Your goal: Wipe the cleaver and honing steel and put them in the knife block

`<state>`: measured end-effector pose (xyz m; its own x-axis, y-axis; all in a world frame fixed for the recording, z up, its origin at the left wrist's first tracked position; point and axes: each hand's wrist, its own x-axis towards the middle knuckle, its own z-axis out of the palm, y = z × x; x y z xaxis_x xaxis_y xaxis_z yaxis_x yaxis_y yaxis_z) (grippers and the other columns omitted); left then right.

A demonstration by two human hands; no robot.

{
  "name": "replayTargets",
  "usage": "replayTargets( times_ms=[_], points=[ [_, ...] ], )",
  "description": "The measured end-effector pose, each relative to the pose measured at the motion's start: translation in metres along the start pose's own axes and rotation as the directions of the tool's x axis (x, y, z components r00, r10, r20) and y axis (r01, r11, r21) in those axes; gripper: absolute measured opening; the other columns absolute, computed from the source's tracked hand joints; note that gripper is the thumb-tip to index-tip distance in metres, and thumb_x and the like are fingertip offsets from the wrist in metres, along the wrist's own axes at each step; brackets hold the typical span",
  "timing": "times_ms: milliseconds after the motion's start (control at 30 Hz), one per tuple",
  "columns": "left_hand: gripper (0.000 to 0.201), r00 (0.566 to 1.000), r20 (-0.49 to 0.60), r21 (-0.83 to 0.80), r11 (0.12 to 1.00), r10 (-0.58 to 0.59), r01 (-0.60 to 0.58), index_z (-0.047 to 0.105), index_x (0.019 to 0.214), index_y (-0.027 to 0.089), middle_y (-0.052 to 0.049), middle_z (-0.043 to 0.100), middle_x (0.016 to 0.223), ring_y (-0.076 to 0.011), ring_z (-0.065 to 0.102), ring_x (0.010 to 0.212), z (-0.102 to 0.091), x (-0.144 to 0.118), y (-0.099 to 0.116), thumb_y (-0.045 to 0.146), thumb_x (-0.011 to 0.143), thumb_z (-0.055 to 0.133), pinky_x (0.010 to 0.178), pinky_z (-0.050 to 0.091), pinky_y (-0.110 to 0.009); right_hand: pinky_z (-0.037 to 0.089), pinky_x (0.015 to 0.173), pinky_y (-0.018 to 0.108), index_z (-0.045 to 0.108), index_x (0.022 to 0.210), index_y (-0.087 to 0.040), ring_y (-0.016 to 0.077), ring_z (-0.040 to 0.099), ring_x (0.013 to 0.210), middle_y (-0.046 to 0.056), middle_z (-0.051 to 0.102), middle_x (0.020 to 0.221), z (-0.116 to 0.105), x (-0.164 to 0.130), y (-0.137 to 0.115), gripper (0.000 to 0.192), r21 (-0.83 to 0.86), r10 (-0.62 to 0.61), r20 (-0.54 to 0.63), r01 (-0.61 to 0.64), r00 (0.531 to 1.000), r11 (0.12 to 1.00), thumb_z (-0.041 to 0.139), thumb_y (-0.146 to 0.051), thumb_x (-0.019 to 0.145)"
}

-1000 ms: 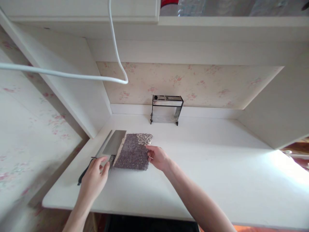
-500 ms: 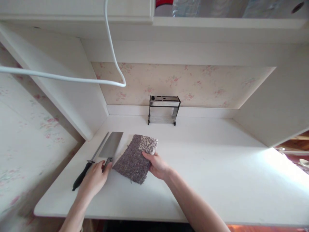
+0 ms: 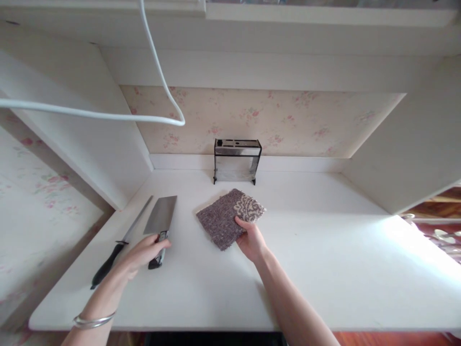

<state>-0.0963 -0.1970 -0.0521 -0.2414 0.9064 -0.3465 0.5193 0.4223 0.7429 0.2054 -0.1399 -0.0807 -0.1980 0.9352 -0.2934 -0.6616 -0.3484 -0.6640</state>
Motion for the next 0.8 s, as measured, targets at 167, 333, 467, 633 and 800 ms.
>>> replayTargets(
  times_ms=[167,333,467,633,800],
  points=[
    [0.021,0.986,0.166,-0.446,0.892,0.000,0.075,0.049,0.081,0.019,0.003,0.055,0.063,-0.0134,0.056,0.058,0.026,-0.012,0.021,0.035,0.074,0.061,0.055,0.043,-0.025,0.053,0.080,0.038,0.064,0.103,-0.018,0.0251,0.063,0.097,0.007,0.068,0.104,0.002,0.000,0.001,0.028,0.064,0.044,-0.045,-0.041,0.998,0.997,0.065,-0.028,0.077],
    [0.022,0.962,0.228,-0.519,0.855,0.149,-0.010,0.044,0.085,0.022,0.005,0.050,0.068,-0.0100,0.054,0.055,0.059,-0.020,0.046,0.033,0.076,0.061,0.042,0.037,-0.019,0.053,0.082,0.039,0.065,0.102,-0.019,0.0262,0.060,0.104,0.007,0.065,0.112,0.003,0.003,-0.004,0.026,0.110,0.014,-0.019,-0.012,1.000,0.994,0.063,-0.031,0.079],
    [0.021,0.904,0.322,-0.468,0.878,0.280,-0.105,0.040,0.085,0.024,0.008,0.045,0.055,-0.0091,0.046,0.043,0.088,-0.019,0.067,0.035,0.079,0.056,0.036,0.032,-0.017,0.049,0.089,0.040,0.064,0.103,-0.022,0.0257,0.054,0.113,0.005,0.062,0.118,0.009,-0.002,-0.008,0.028,0.103,-0.160,0.022,0.157,0.987,0.982,0.066,-0.034,0.077],
    [0.020,0.842,0.397,-0.398,0.895,0.364,-0.199,0.042,0.089,0.024,0.009,0.043,0.051,-0.0091,0.041,0.039,0.118,-0.011,0.069,0.035,0.079,0.055,0.035,0.032,-0.018,0.043,0.094,0.043,0.065,0.105,-0.024,0.0273,0.054,0.112,0.006,0.065,0.111,0.012,-0.016,-0.013,0.037,0.039,-0.245,0.125,0.242,0.962,0.970,0.071,-0.032,0.070],
    [0.023,0.849,0.374,-0.359,0.902,0.374,-0.239,0.043,0.095,0.024,0.009,0.041,0.049,-0.0100,0.039,0.037,0.125,-0.006,0.058,0.040,0.082,0.051,0.035,0.033,-0.019,0.047,0.087,0.043,0.068,0.094,-0.024,0.0289,0.058,0.104,0.006,0.068,0.097,0.006,-0.021,-0.019,0.038,0.084,-0.172,0.219,0.157,0.960,0.984,0.063,-0.025,0.056]
  ],
)
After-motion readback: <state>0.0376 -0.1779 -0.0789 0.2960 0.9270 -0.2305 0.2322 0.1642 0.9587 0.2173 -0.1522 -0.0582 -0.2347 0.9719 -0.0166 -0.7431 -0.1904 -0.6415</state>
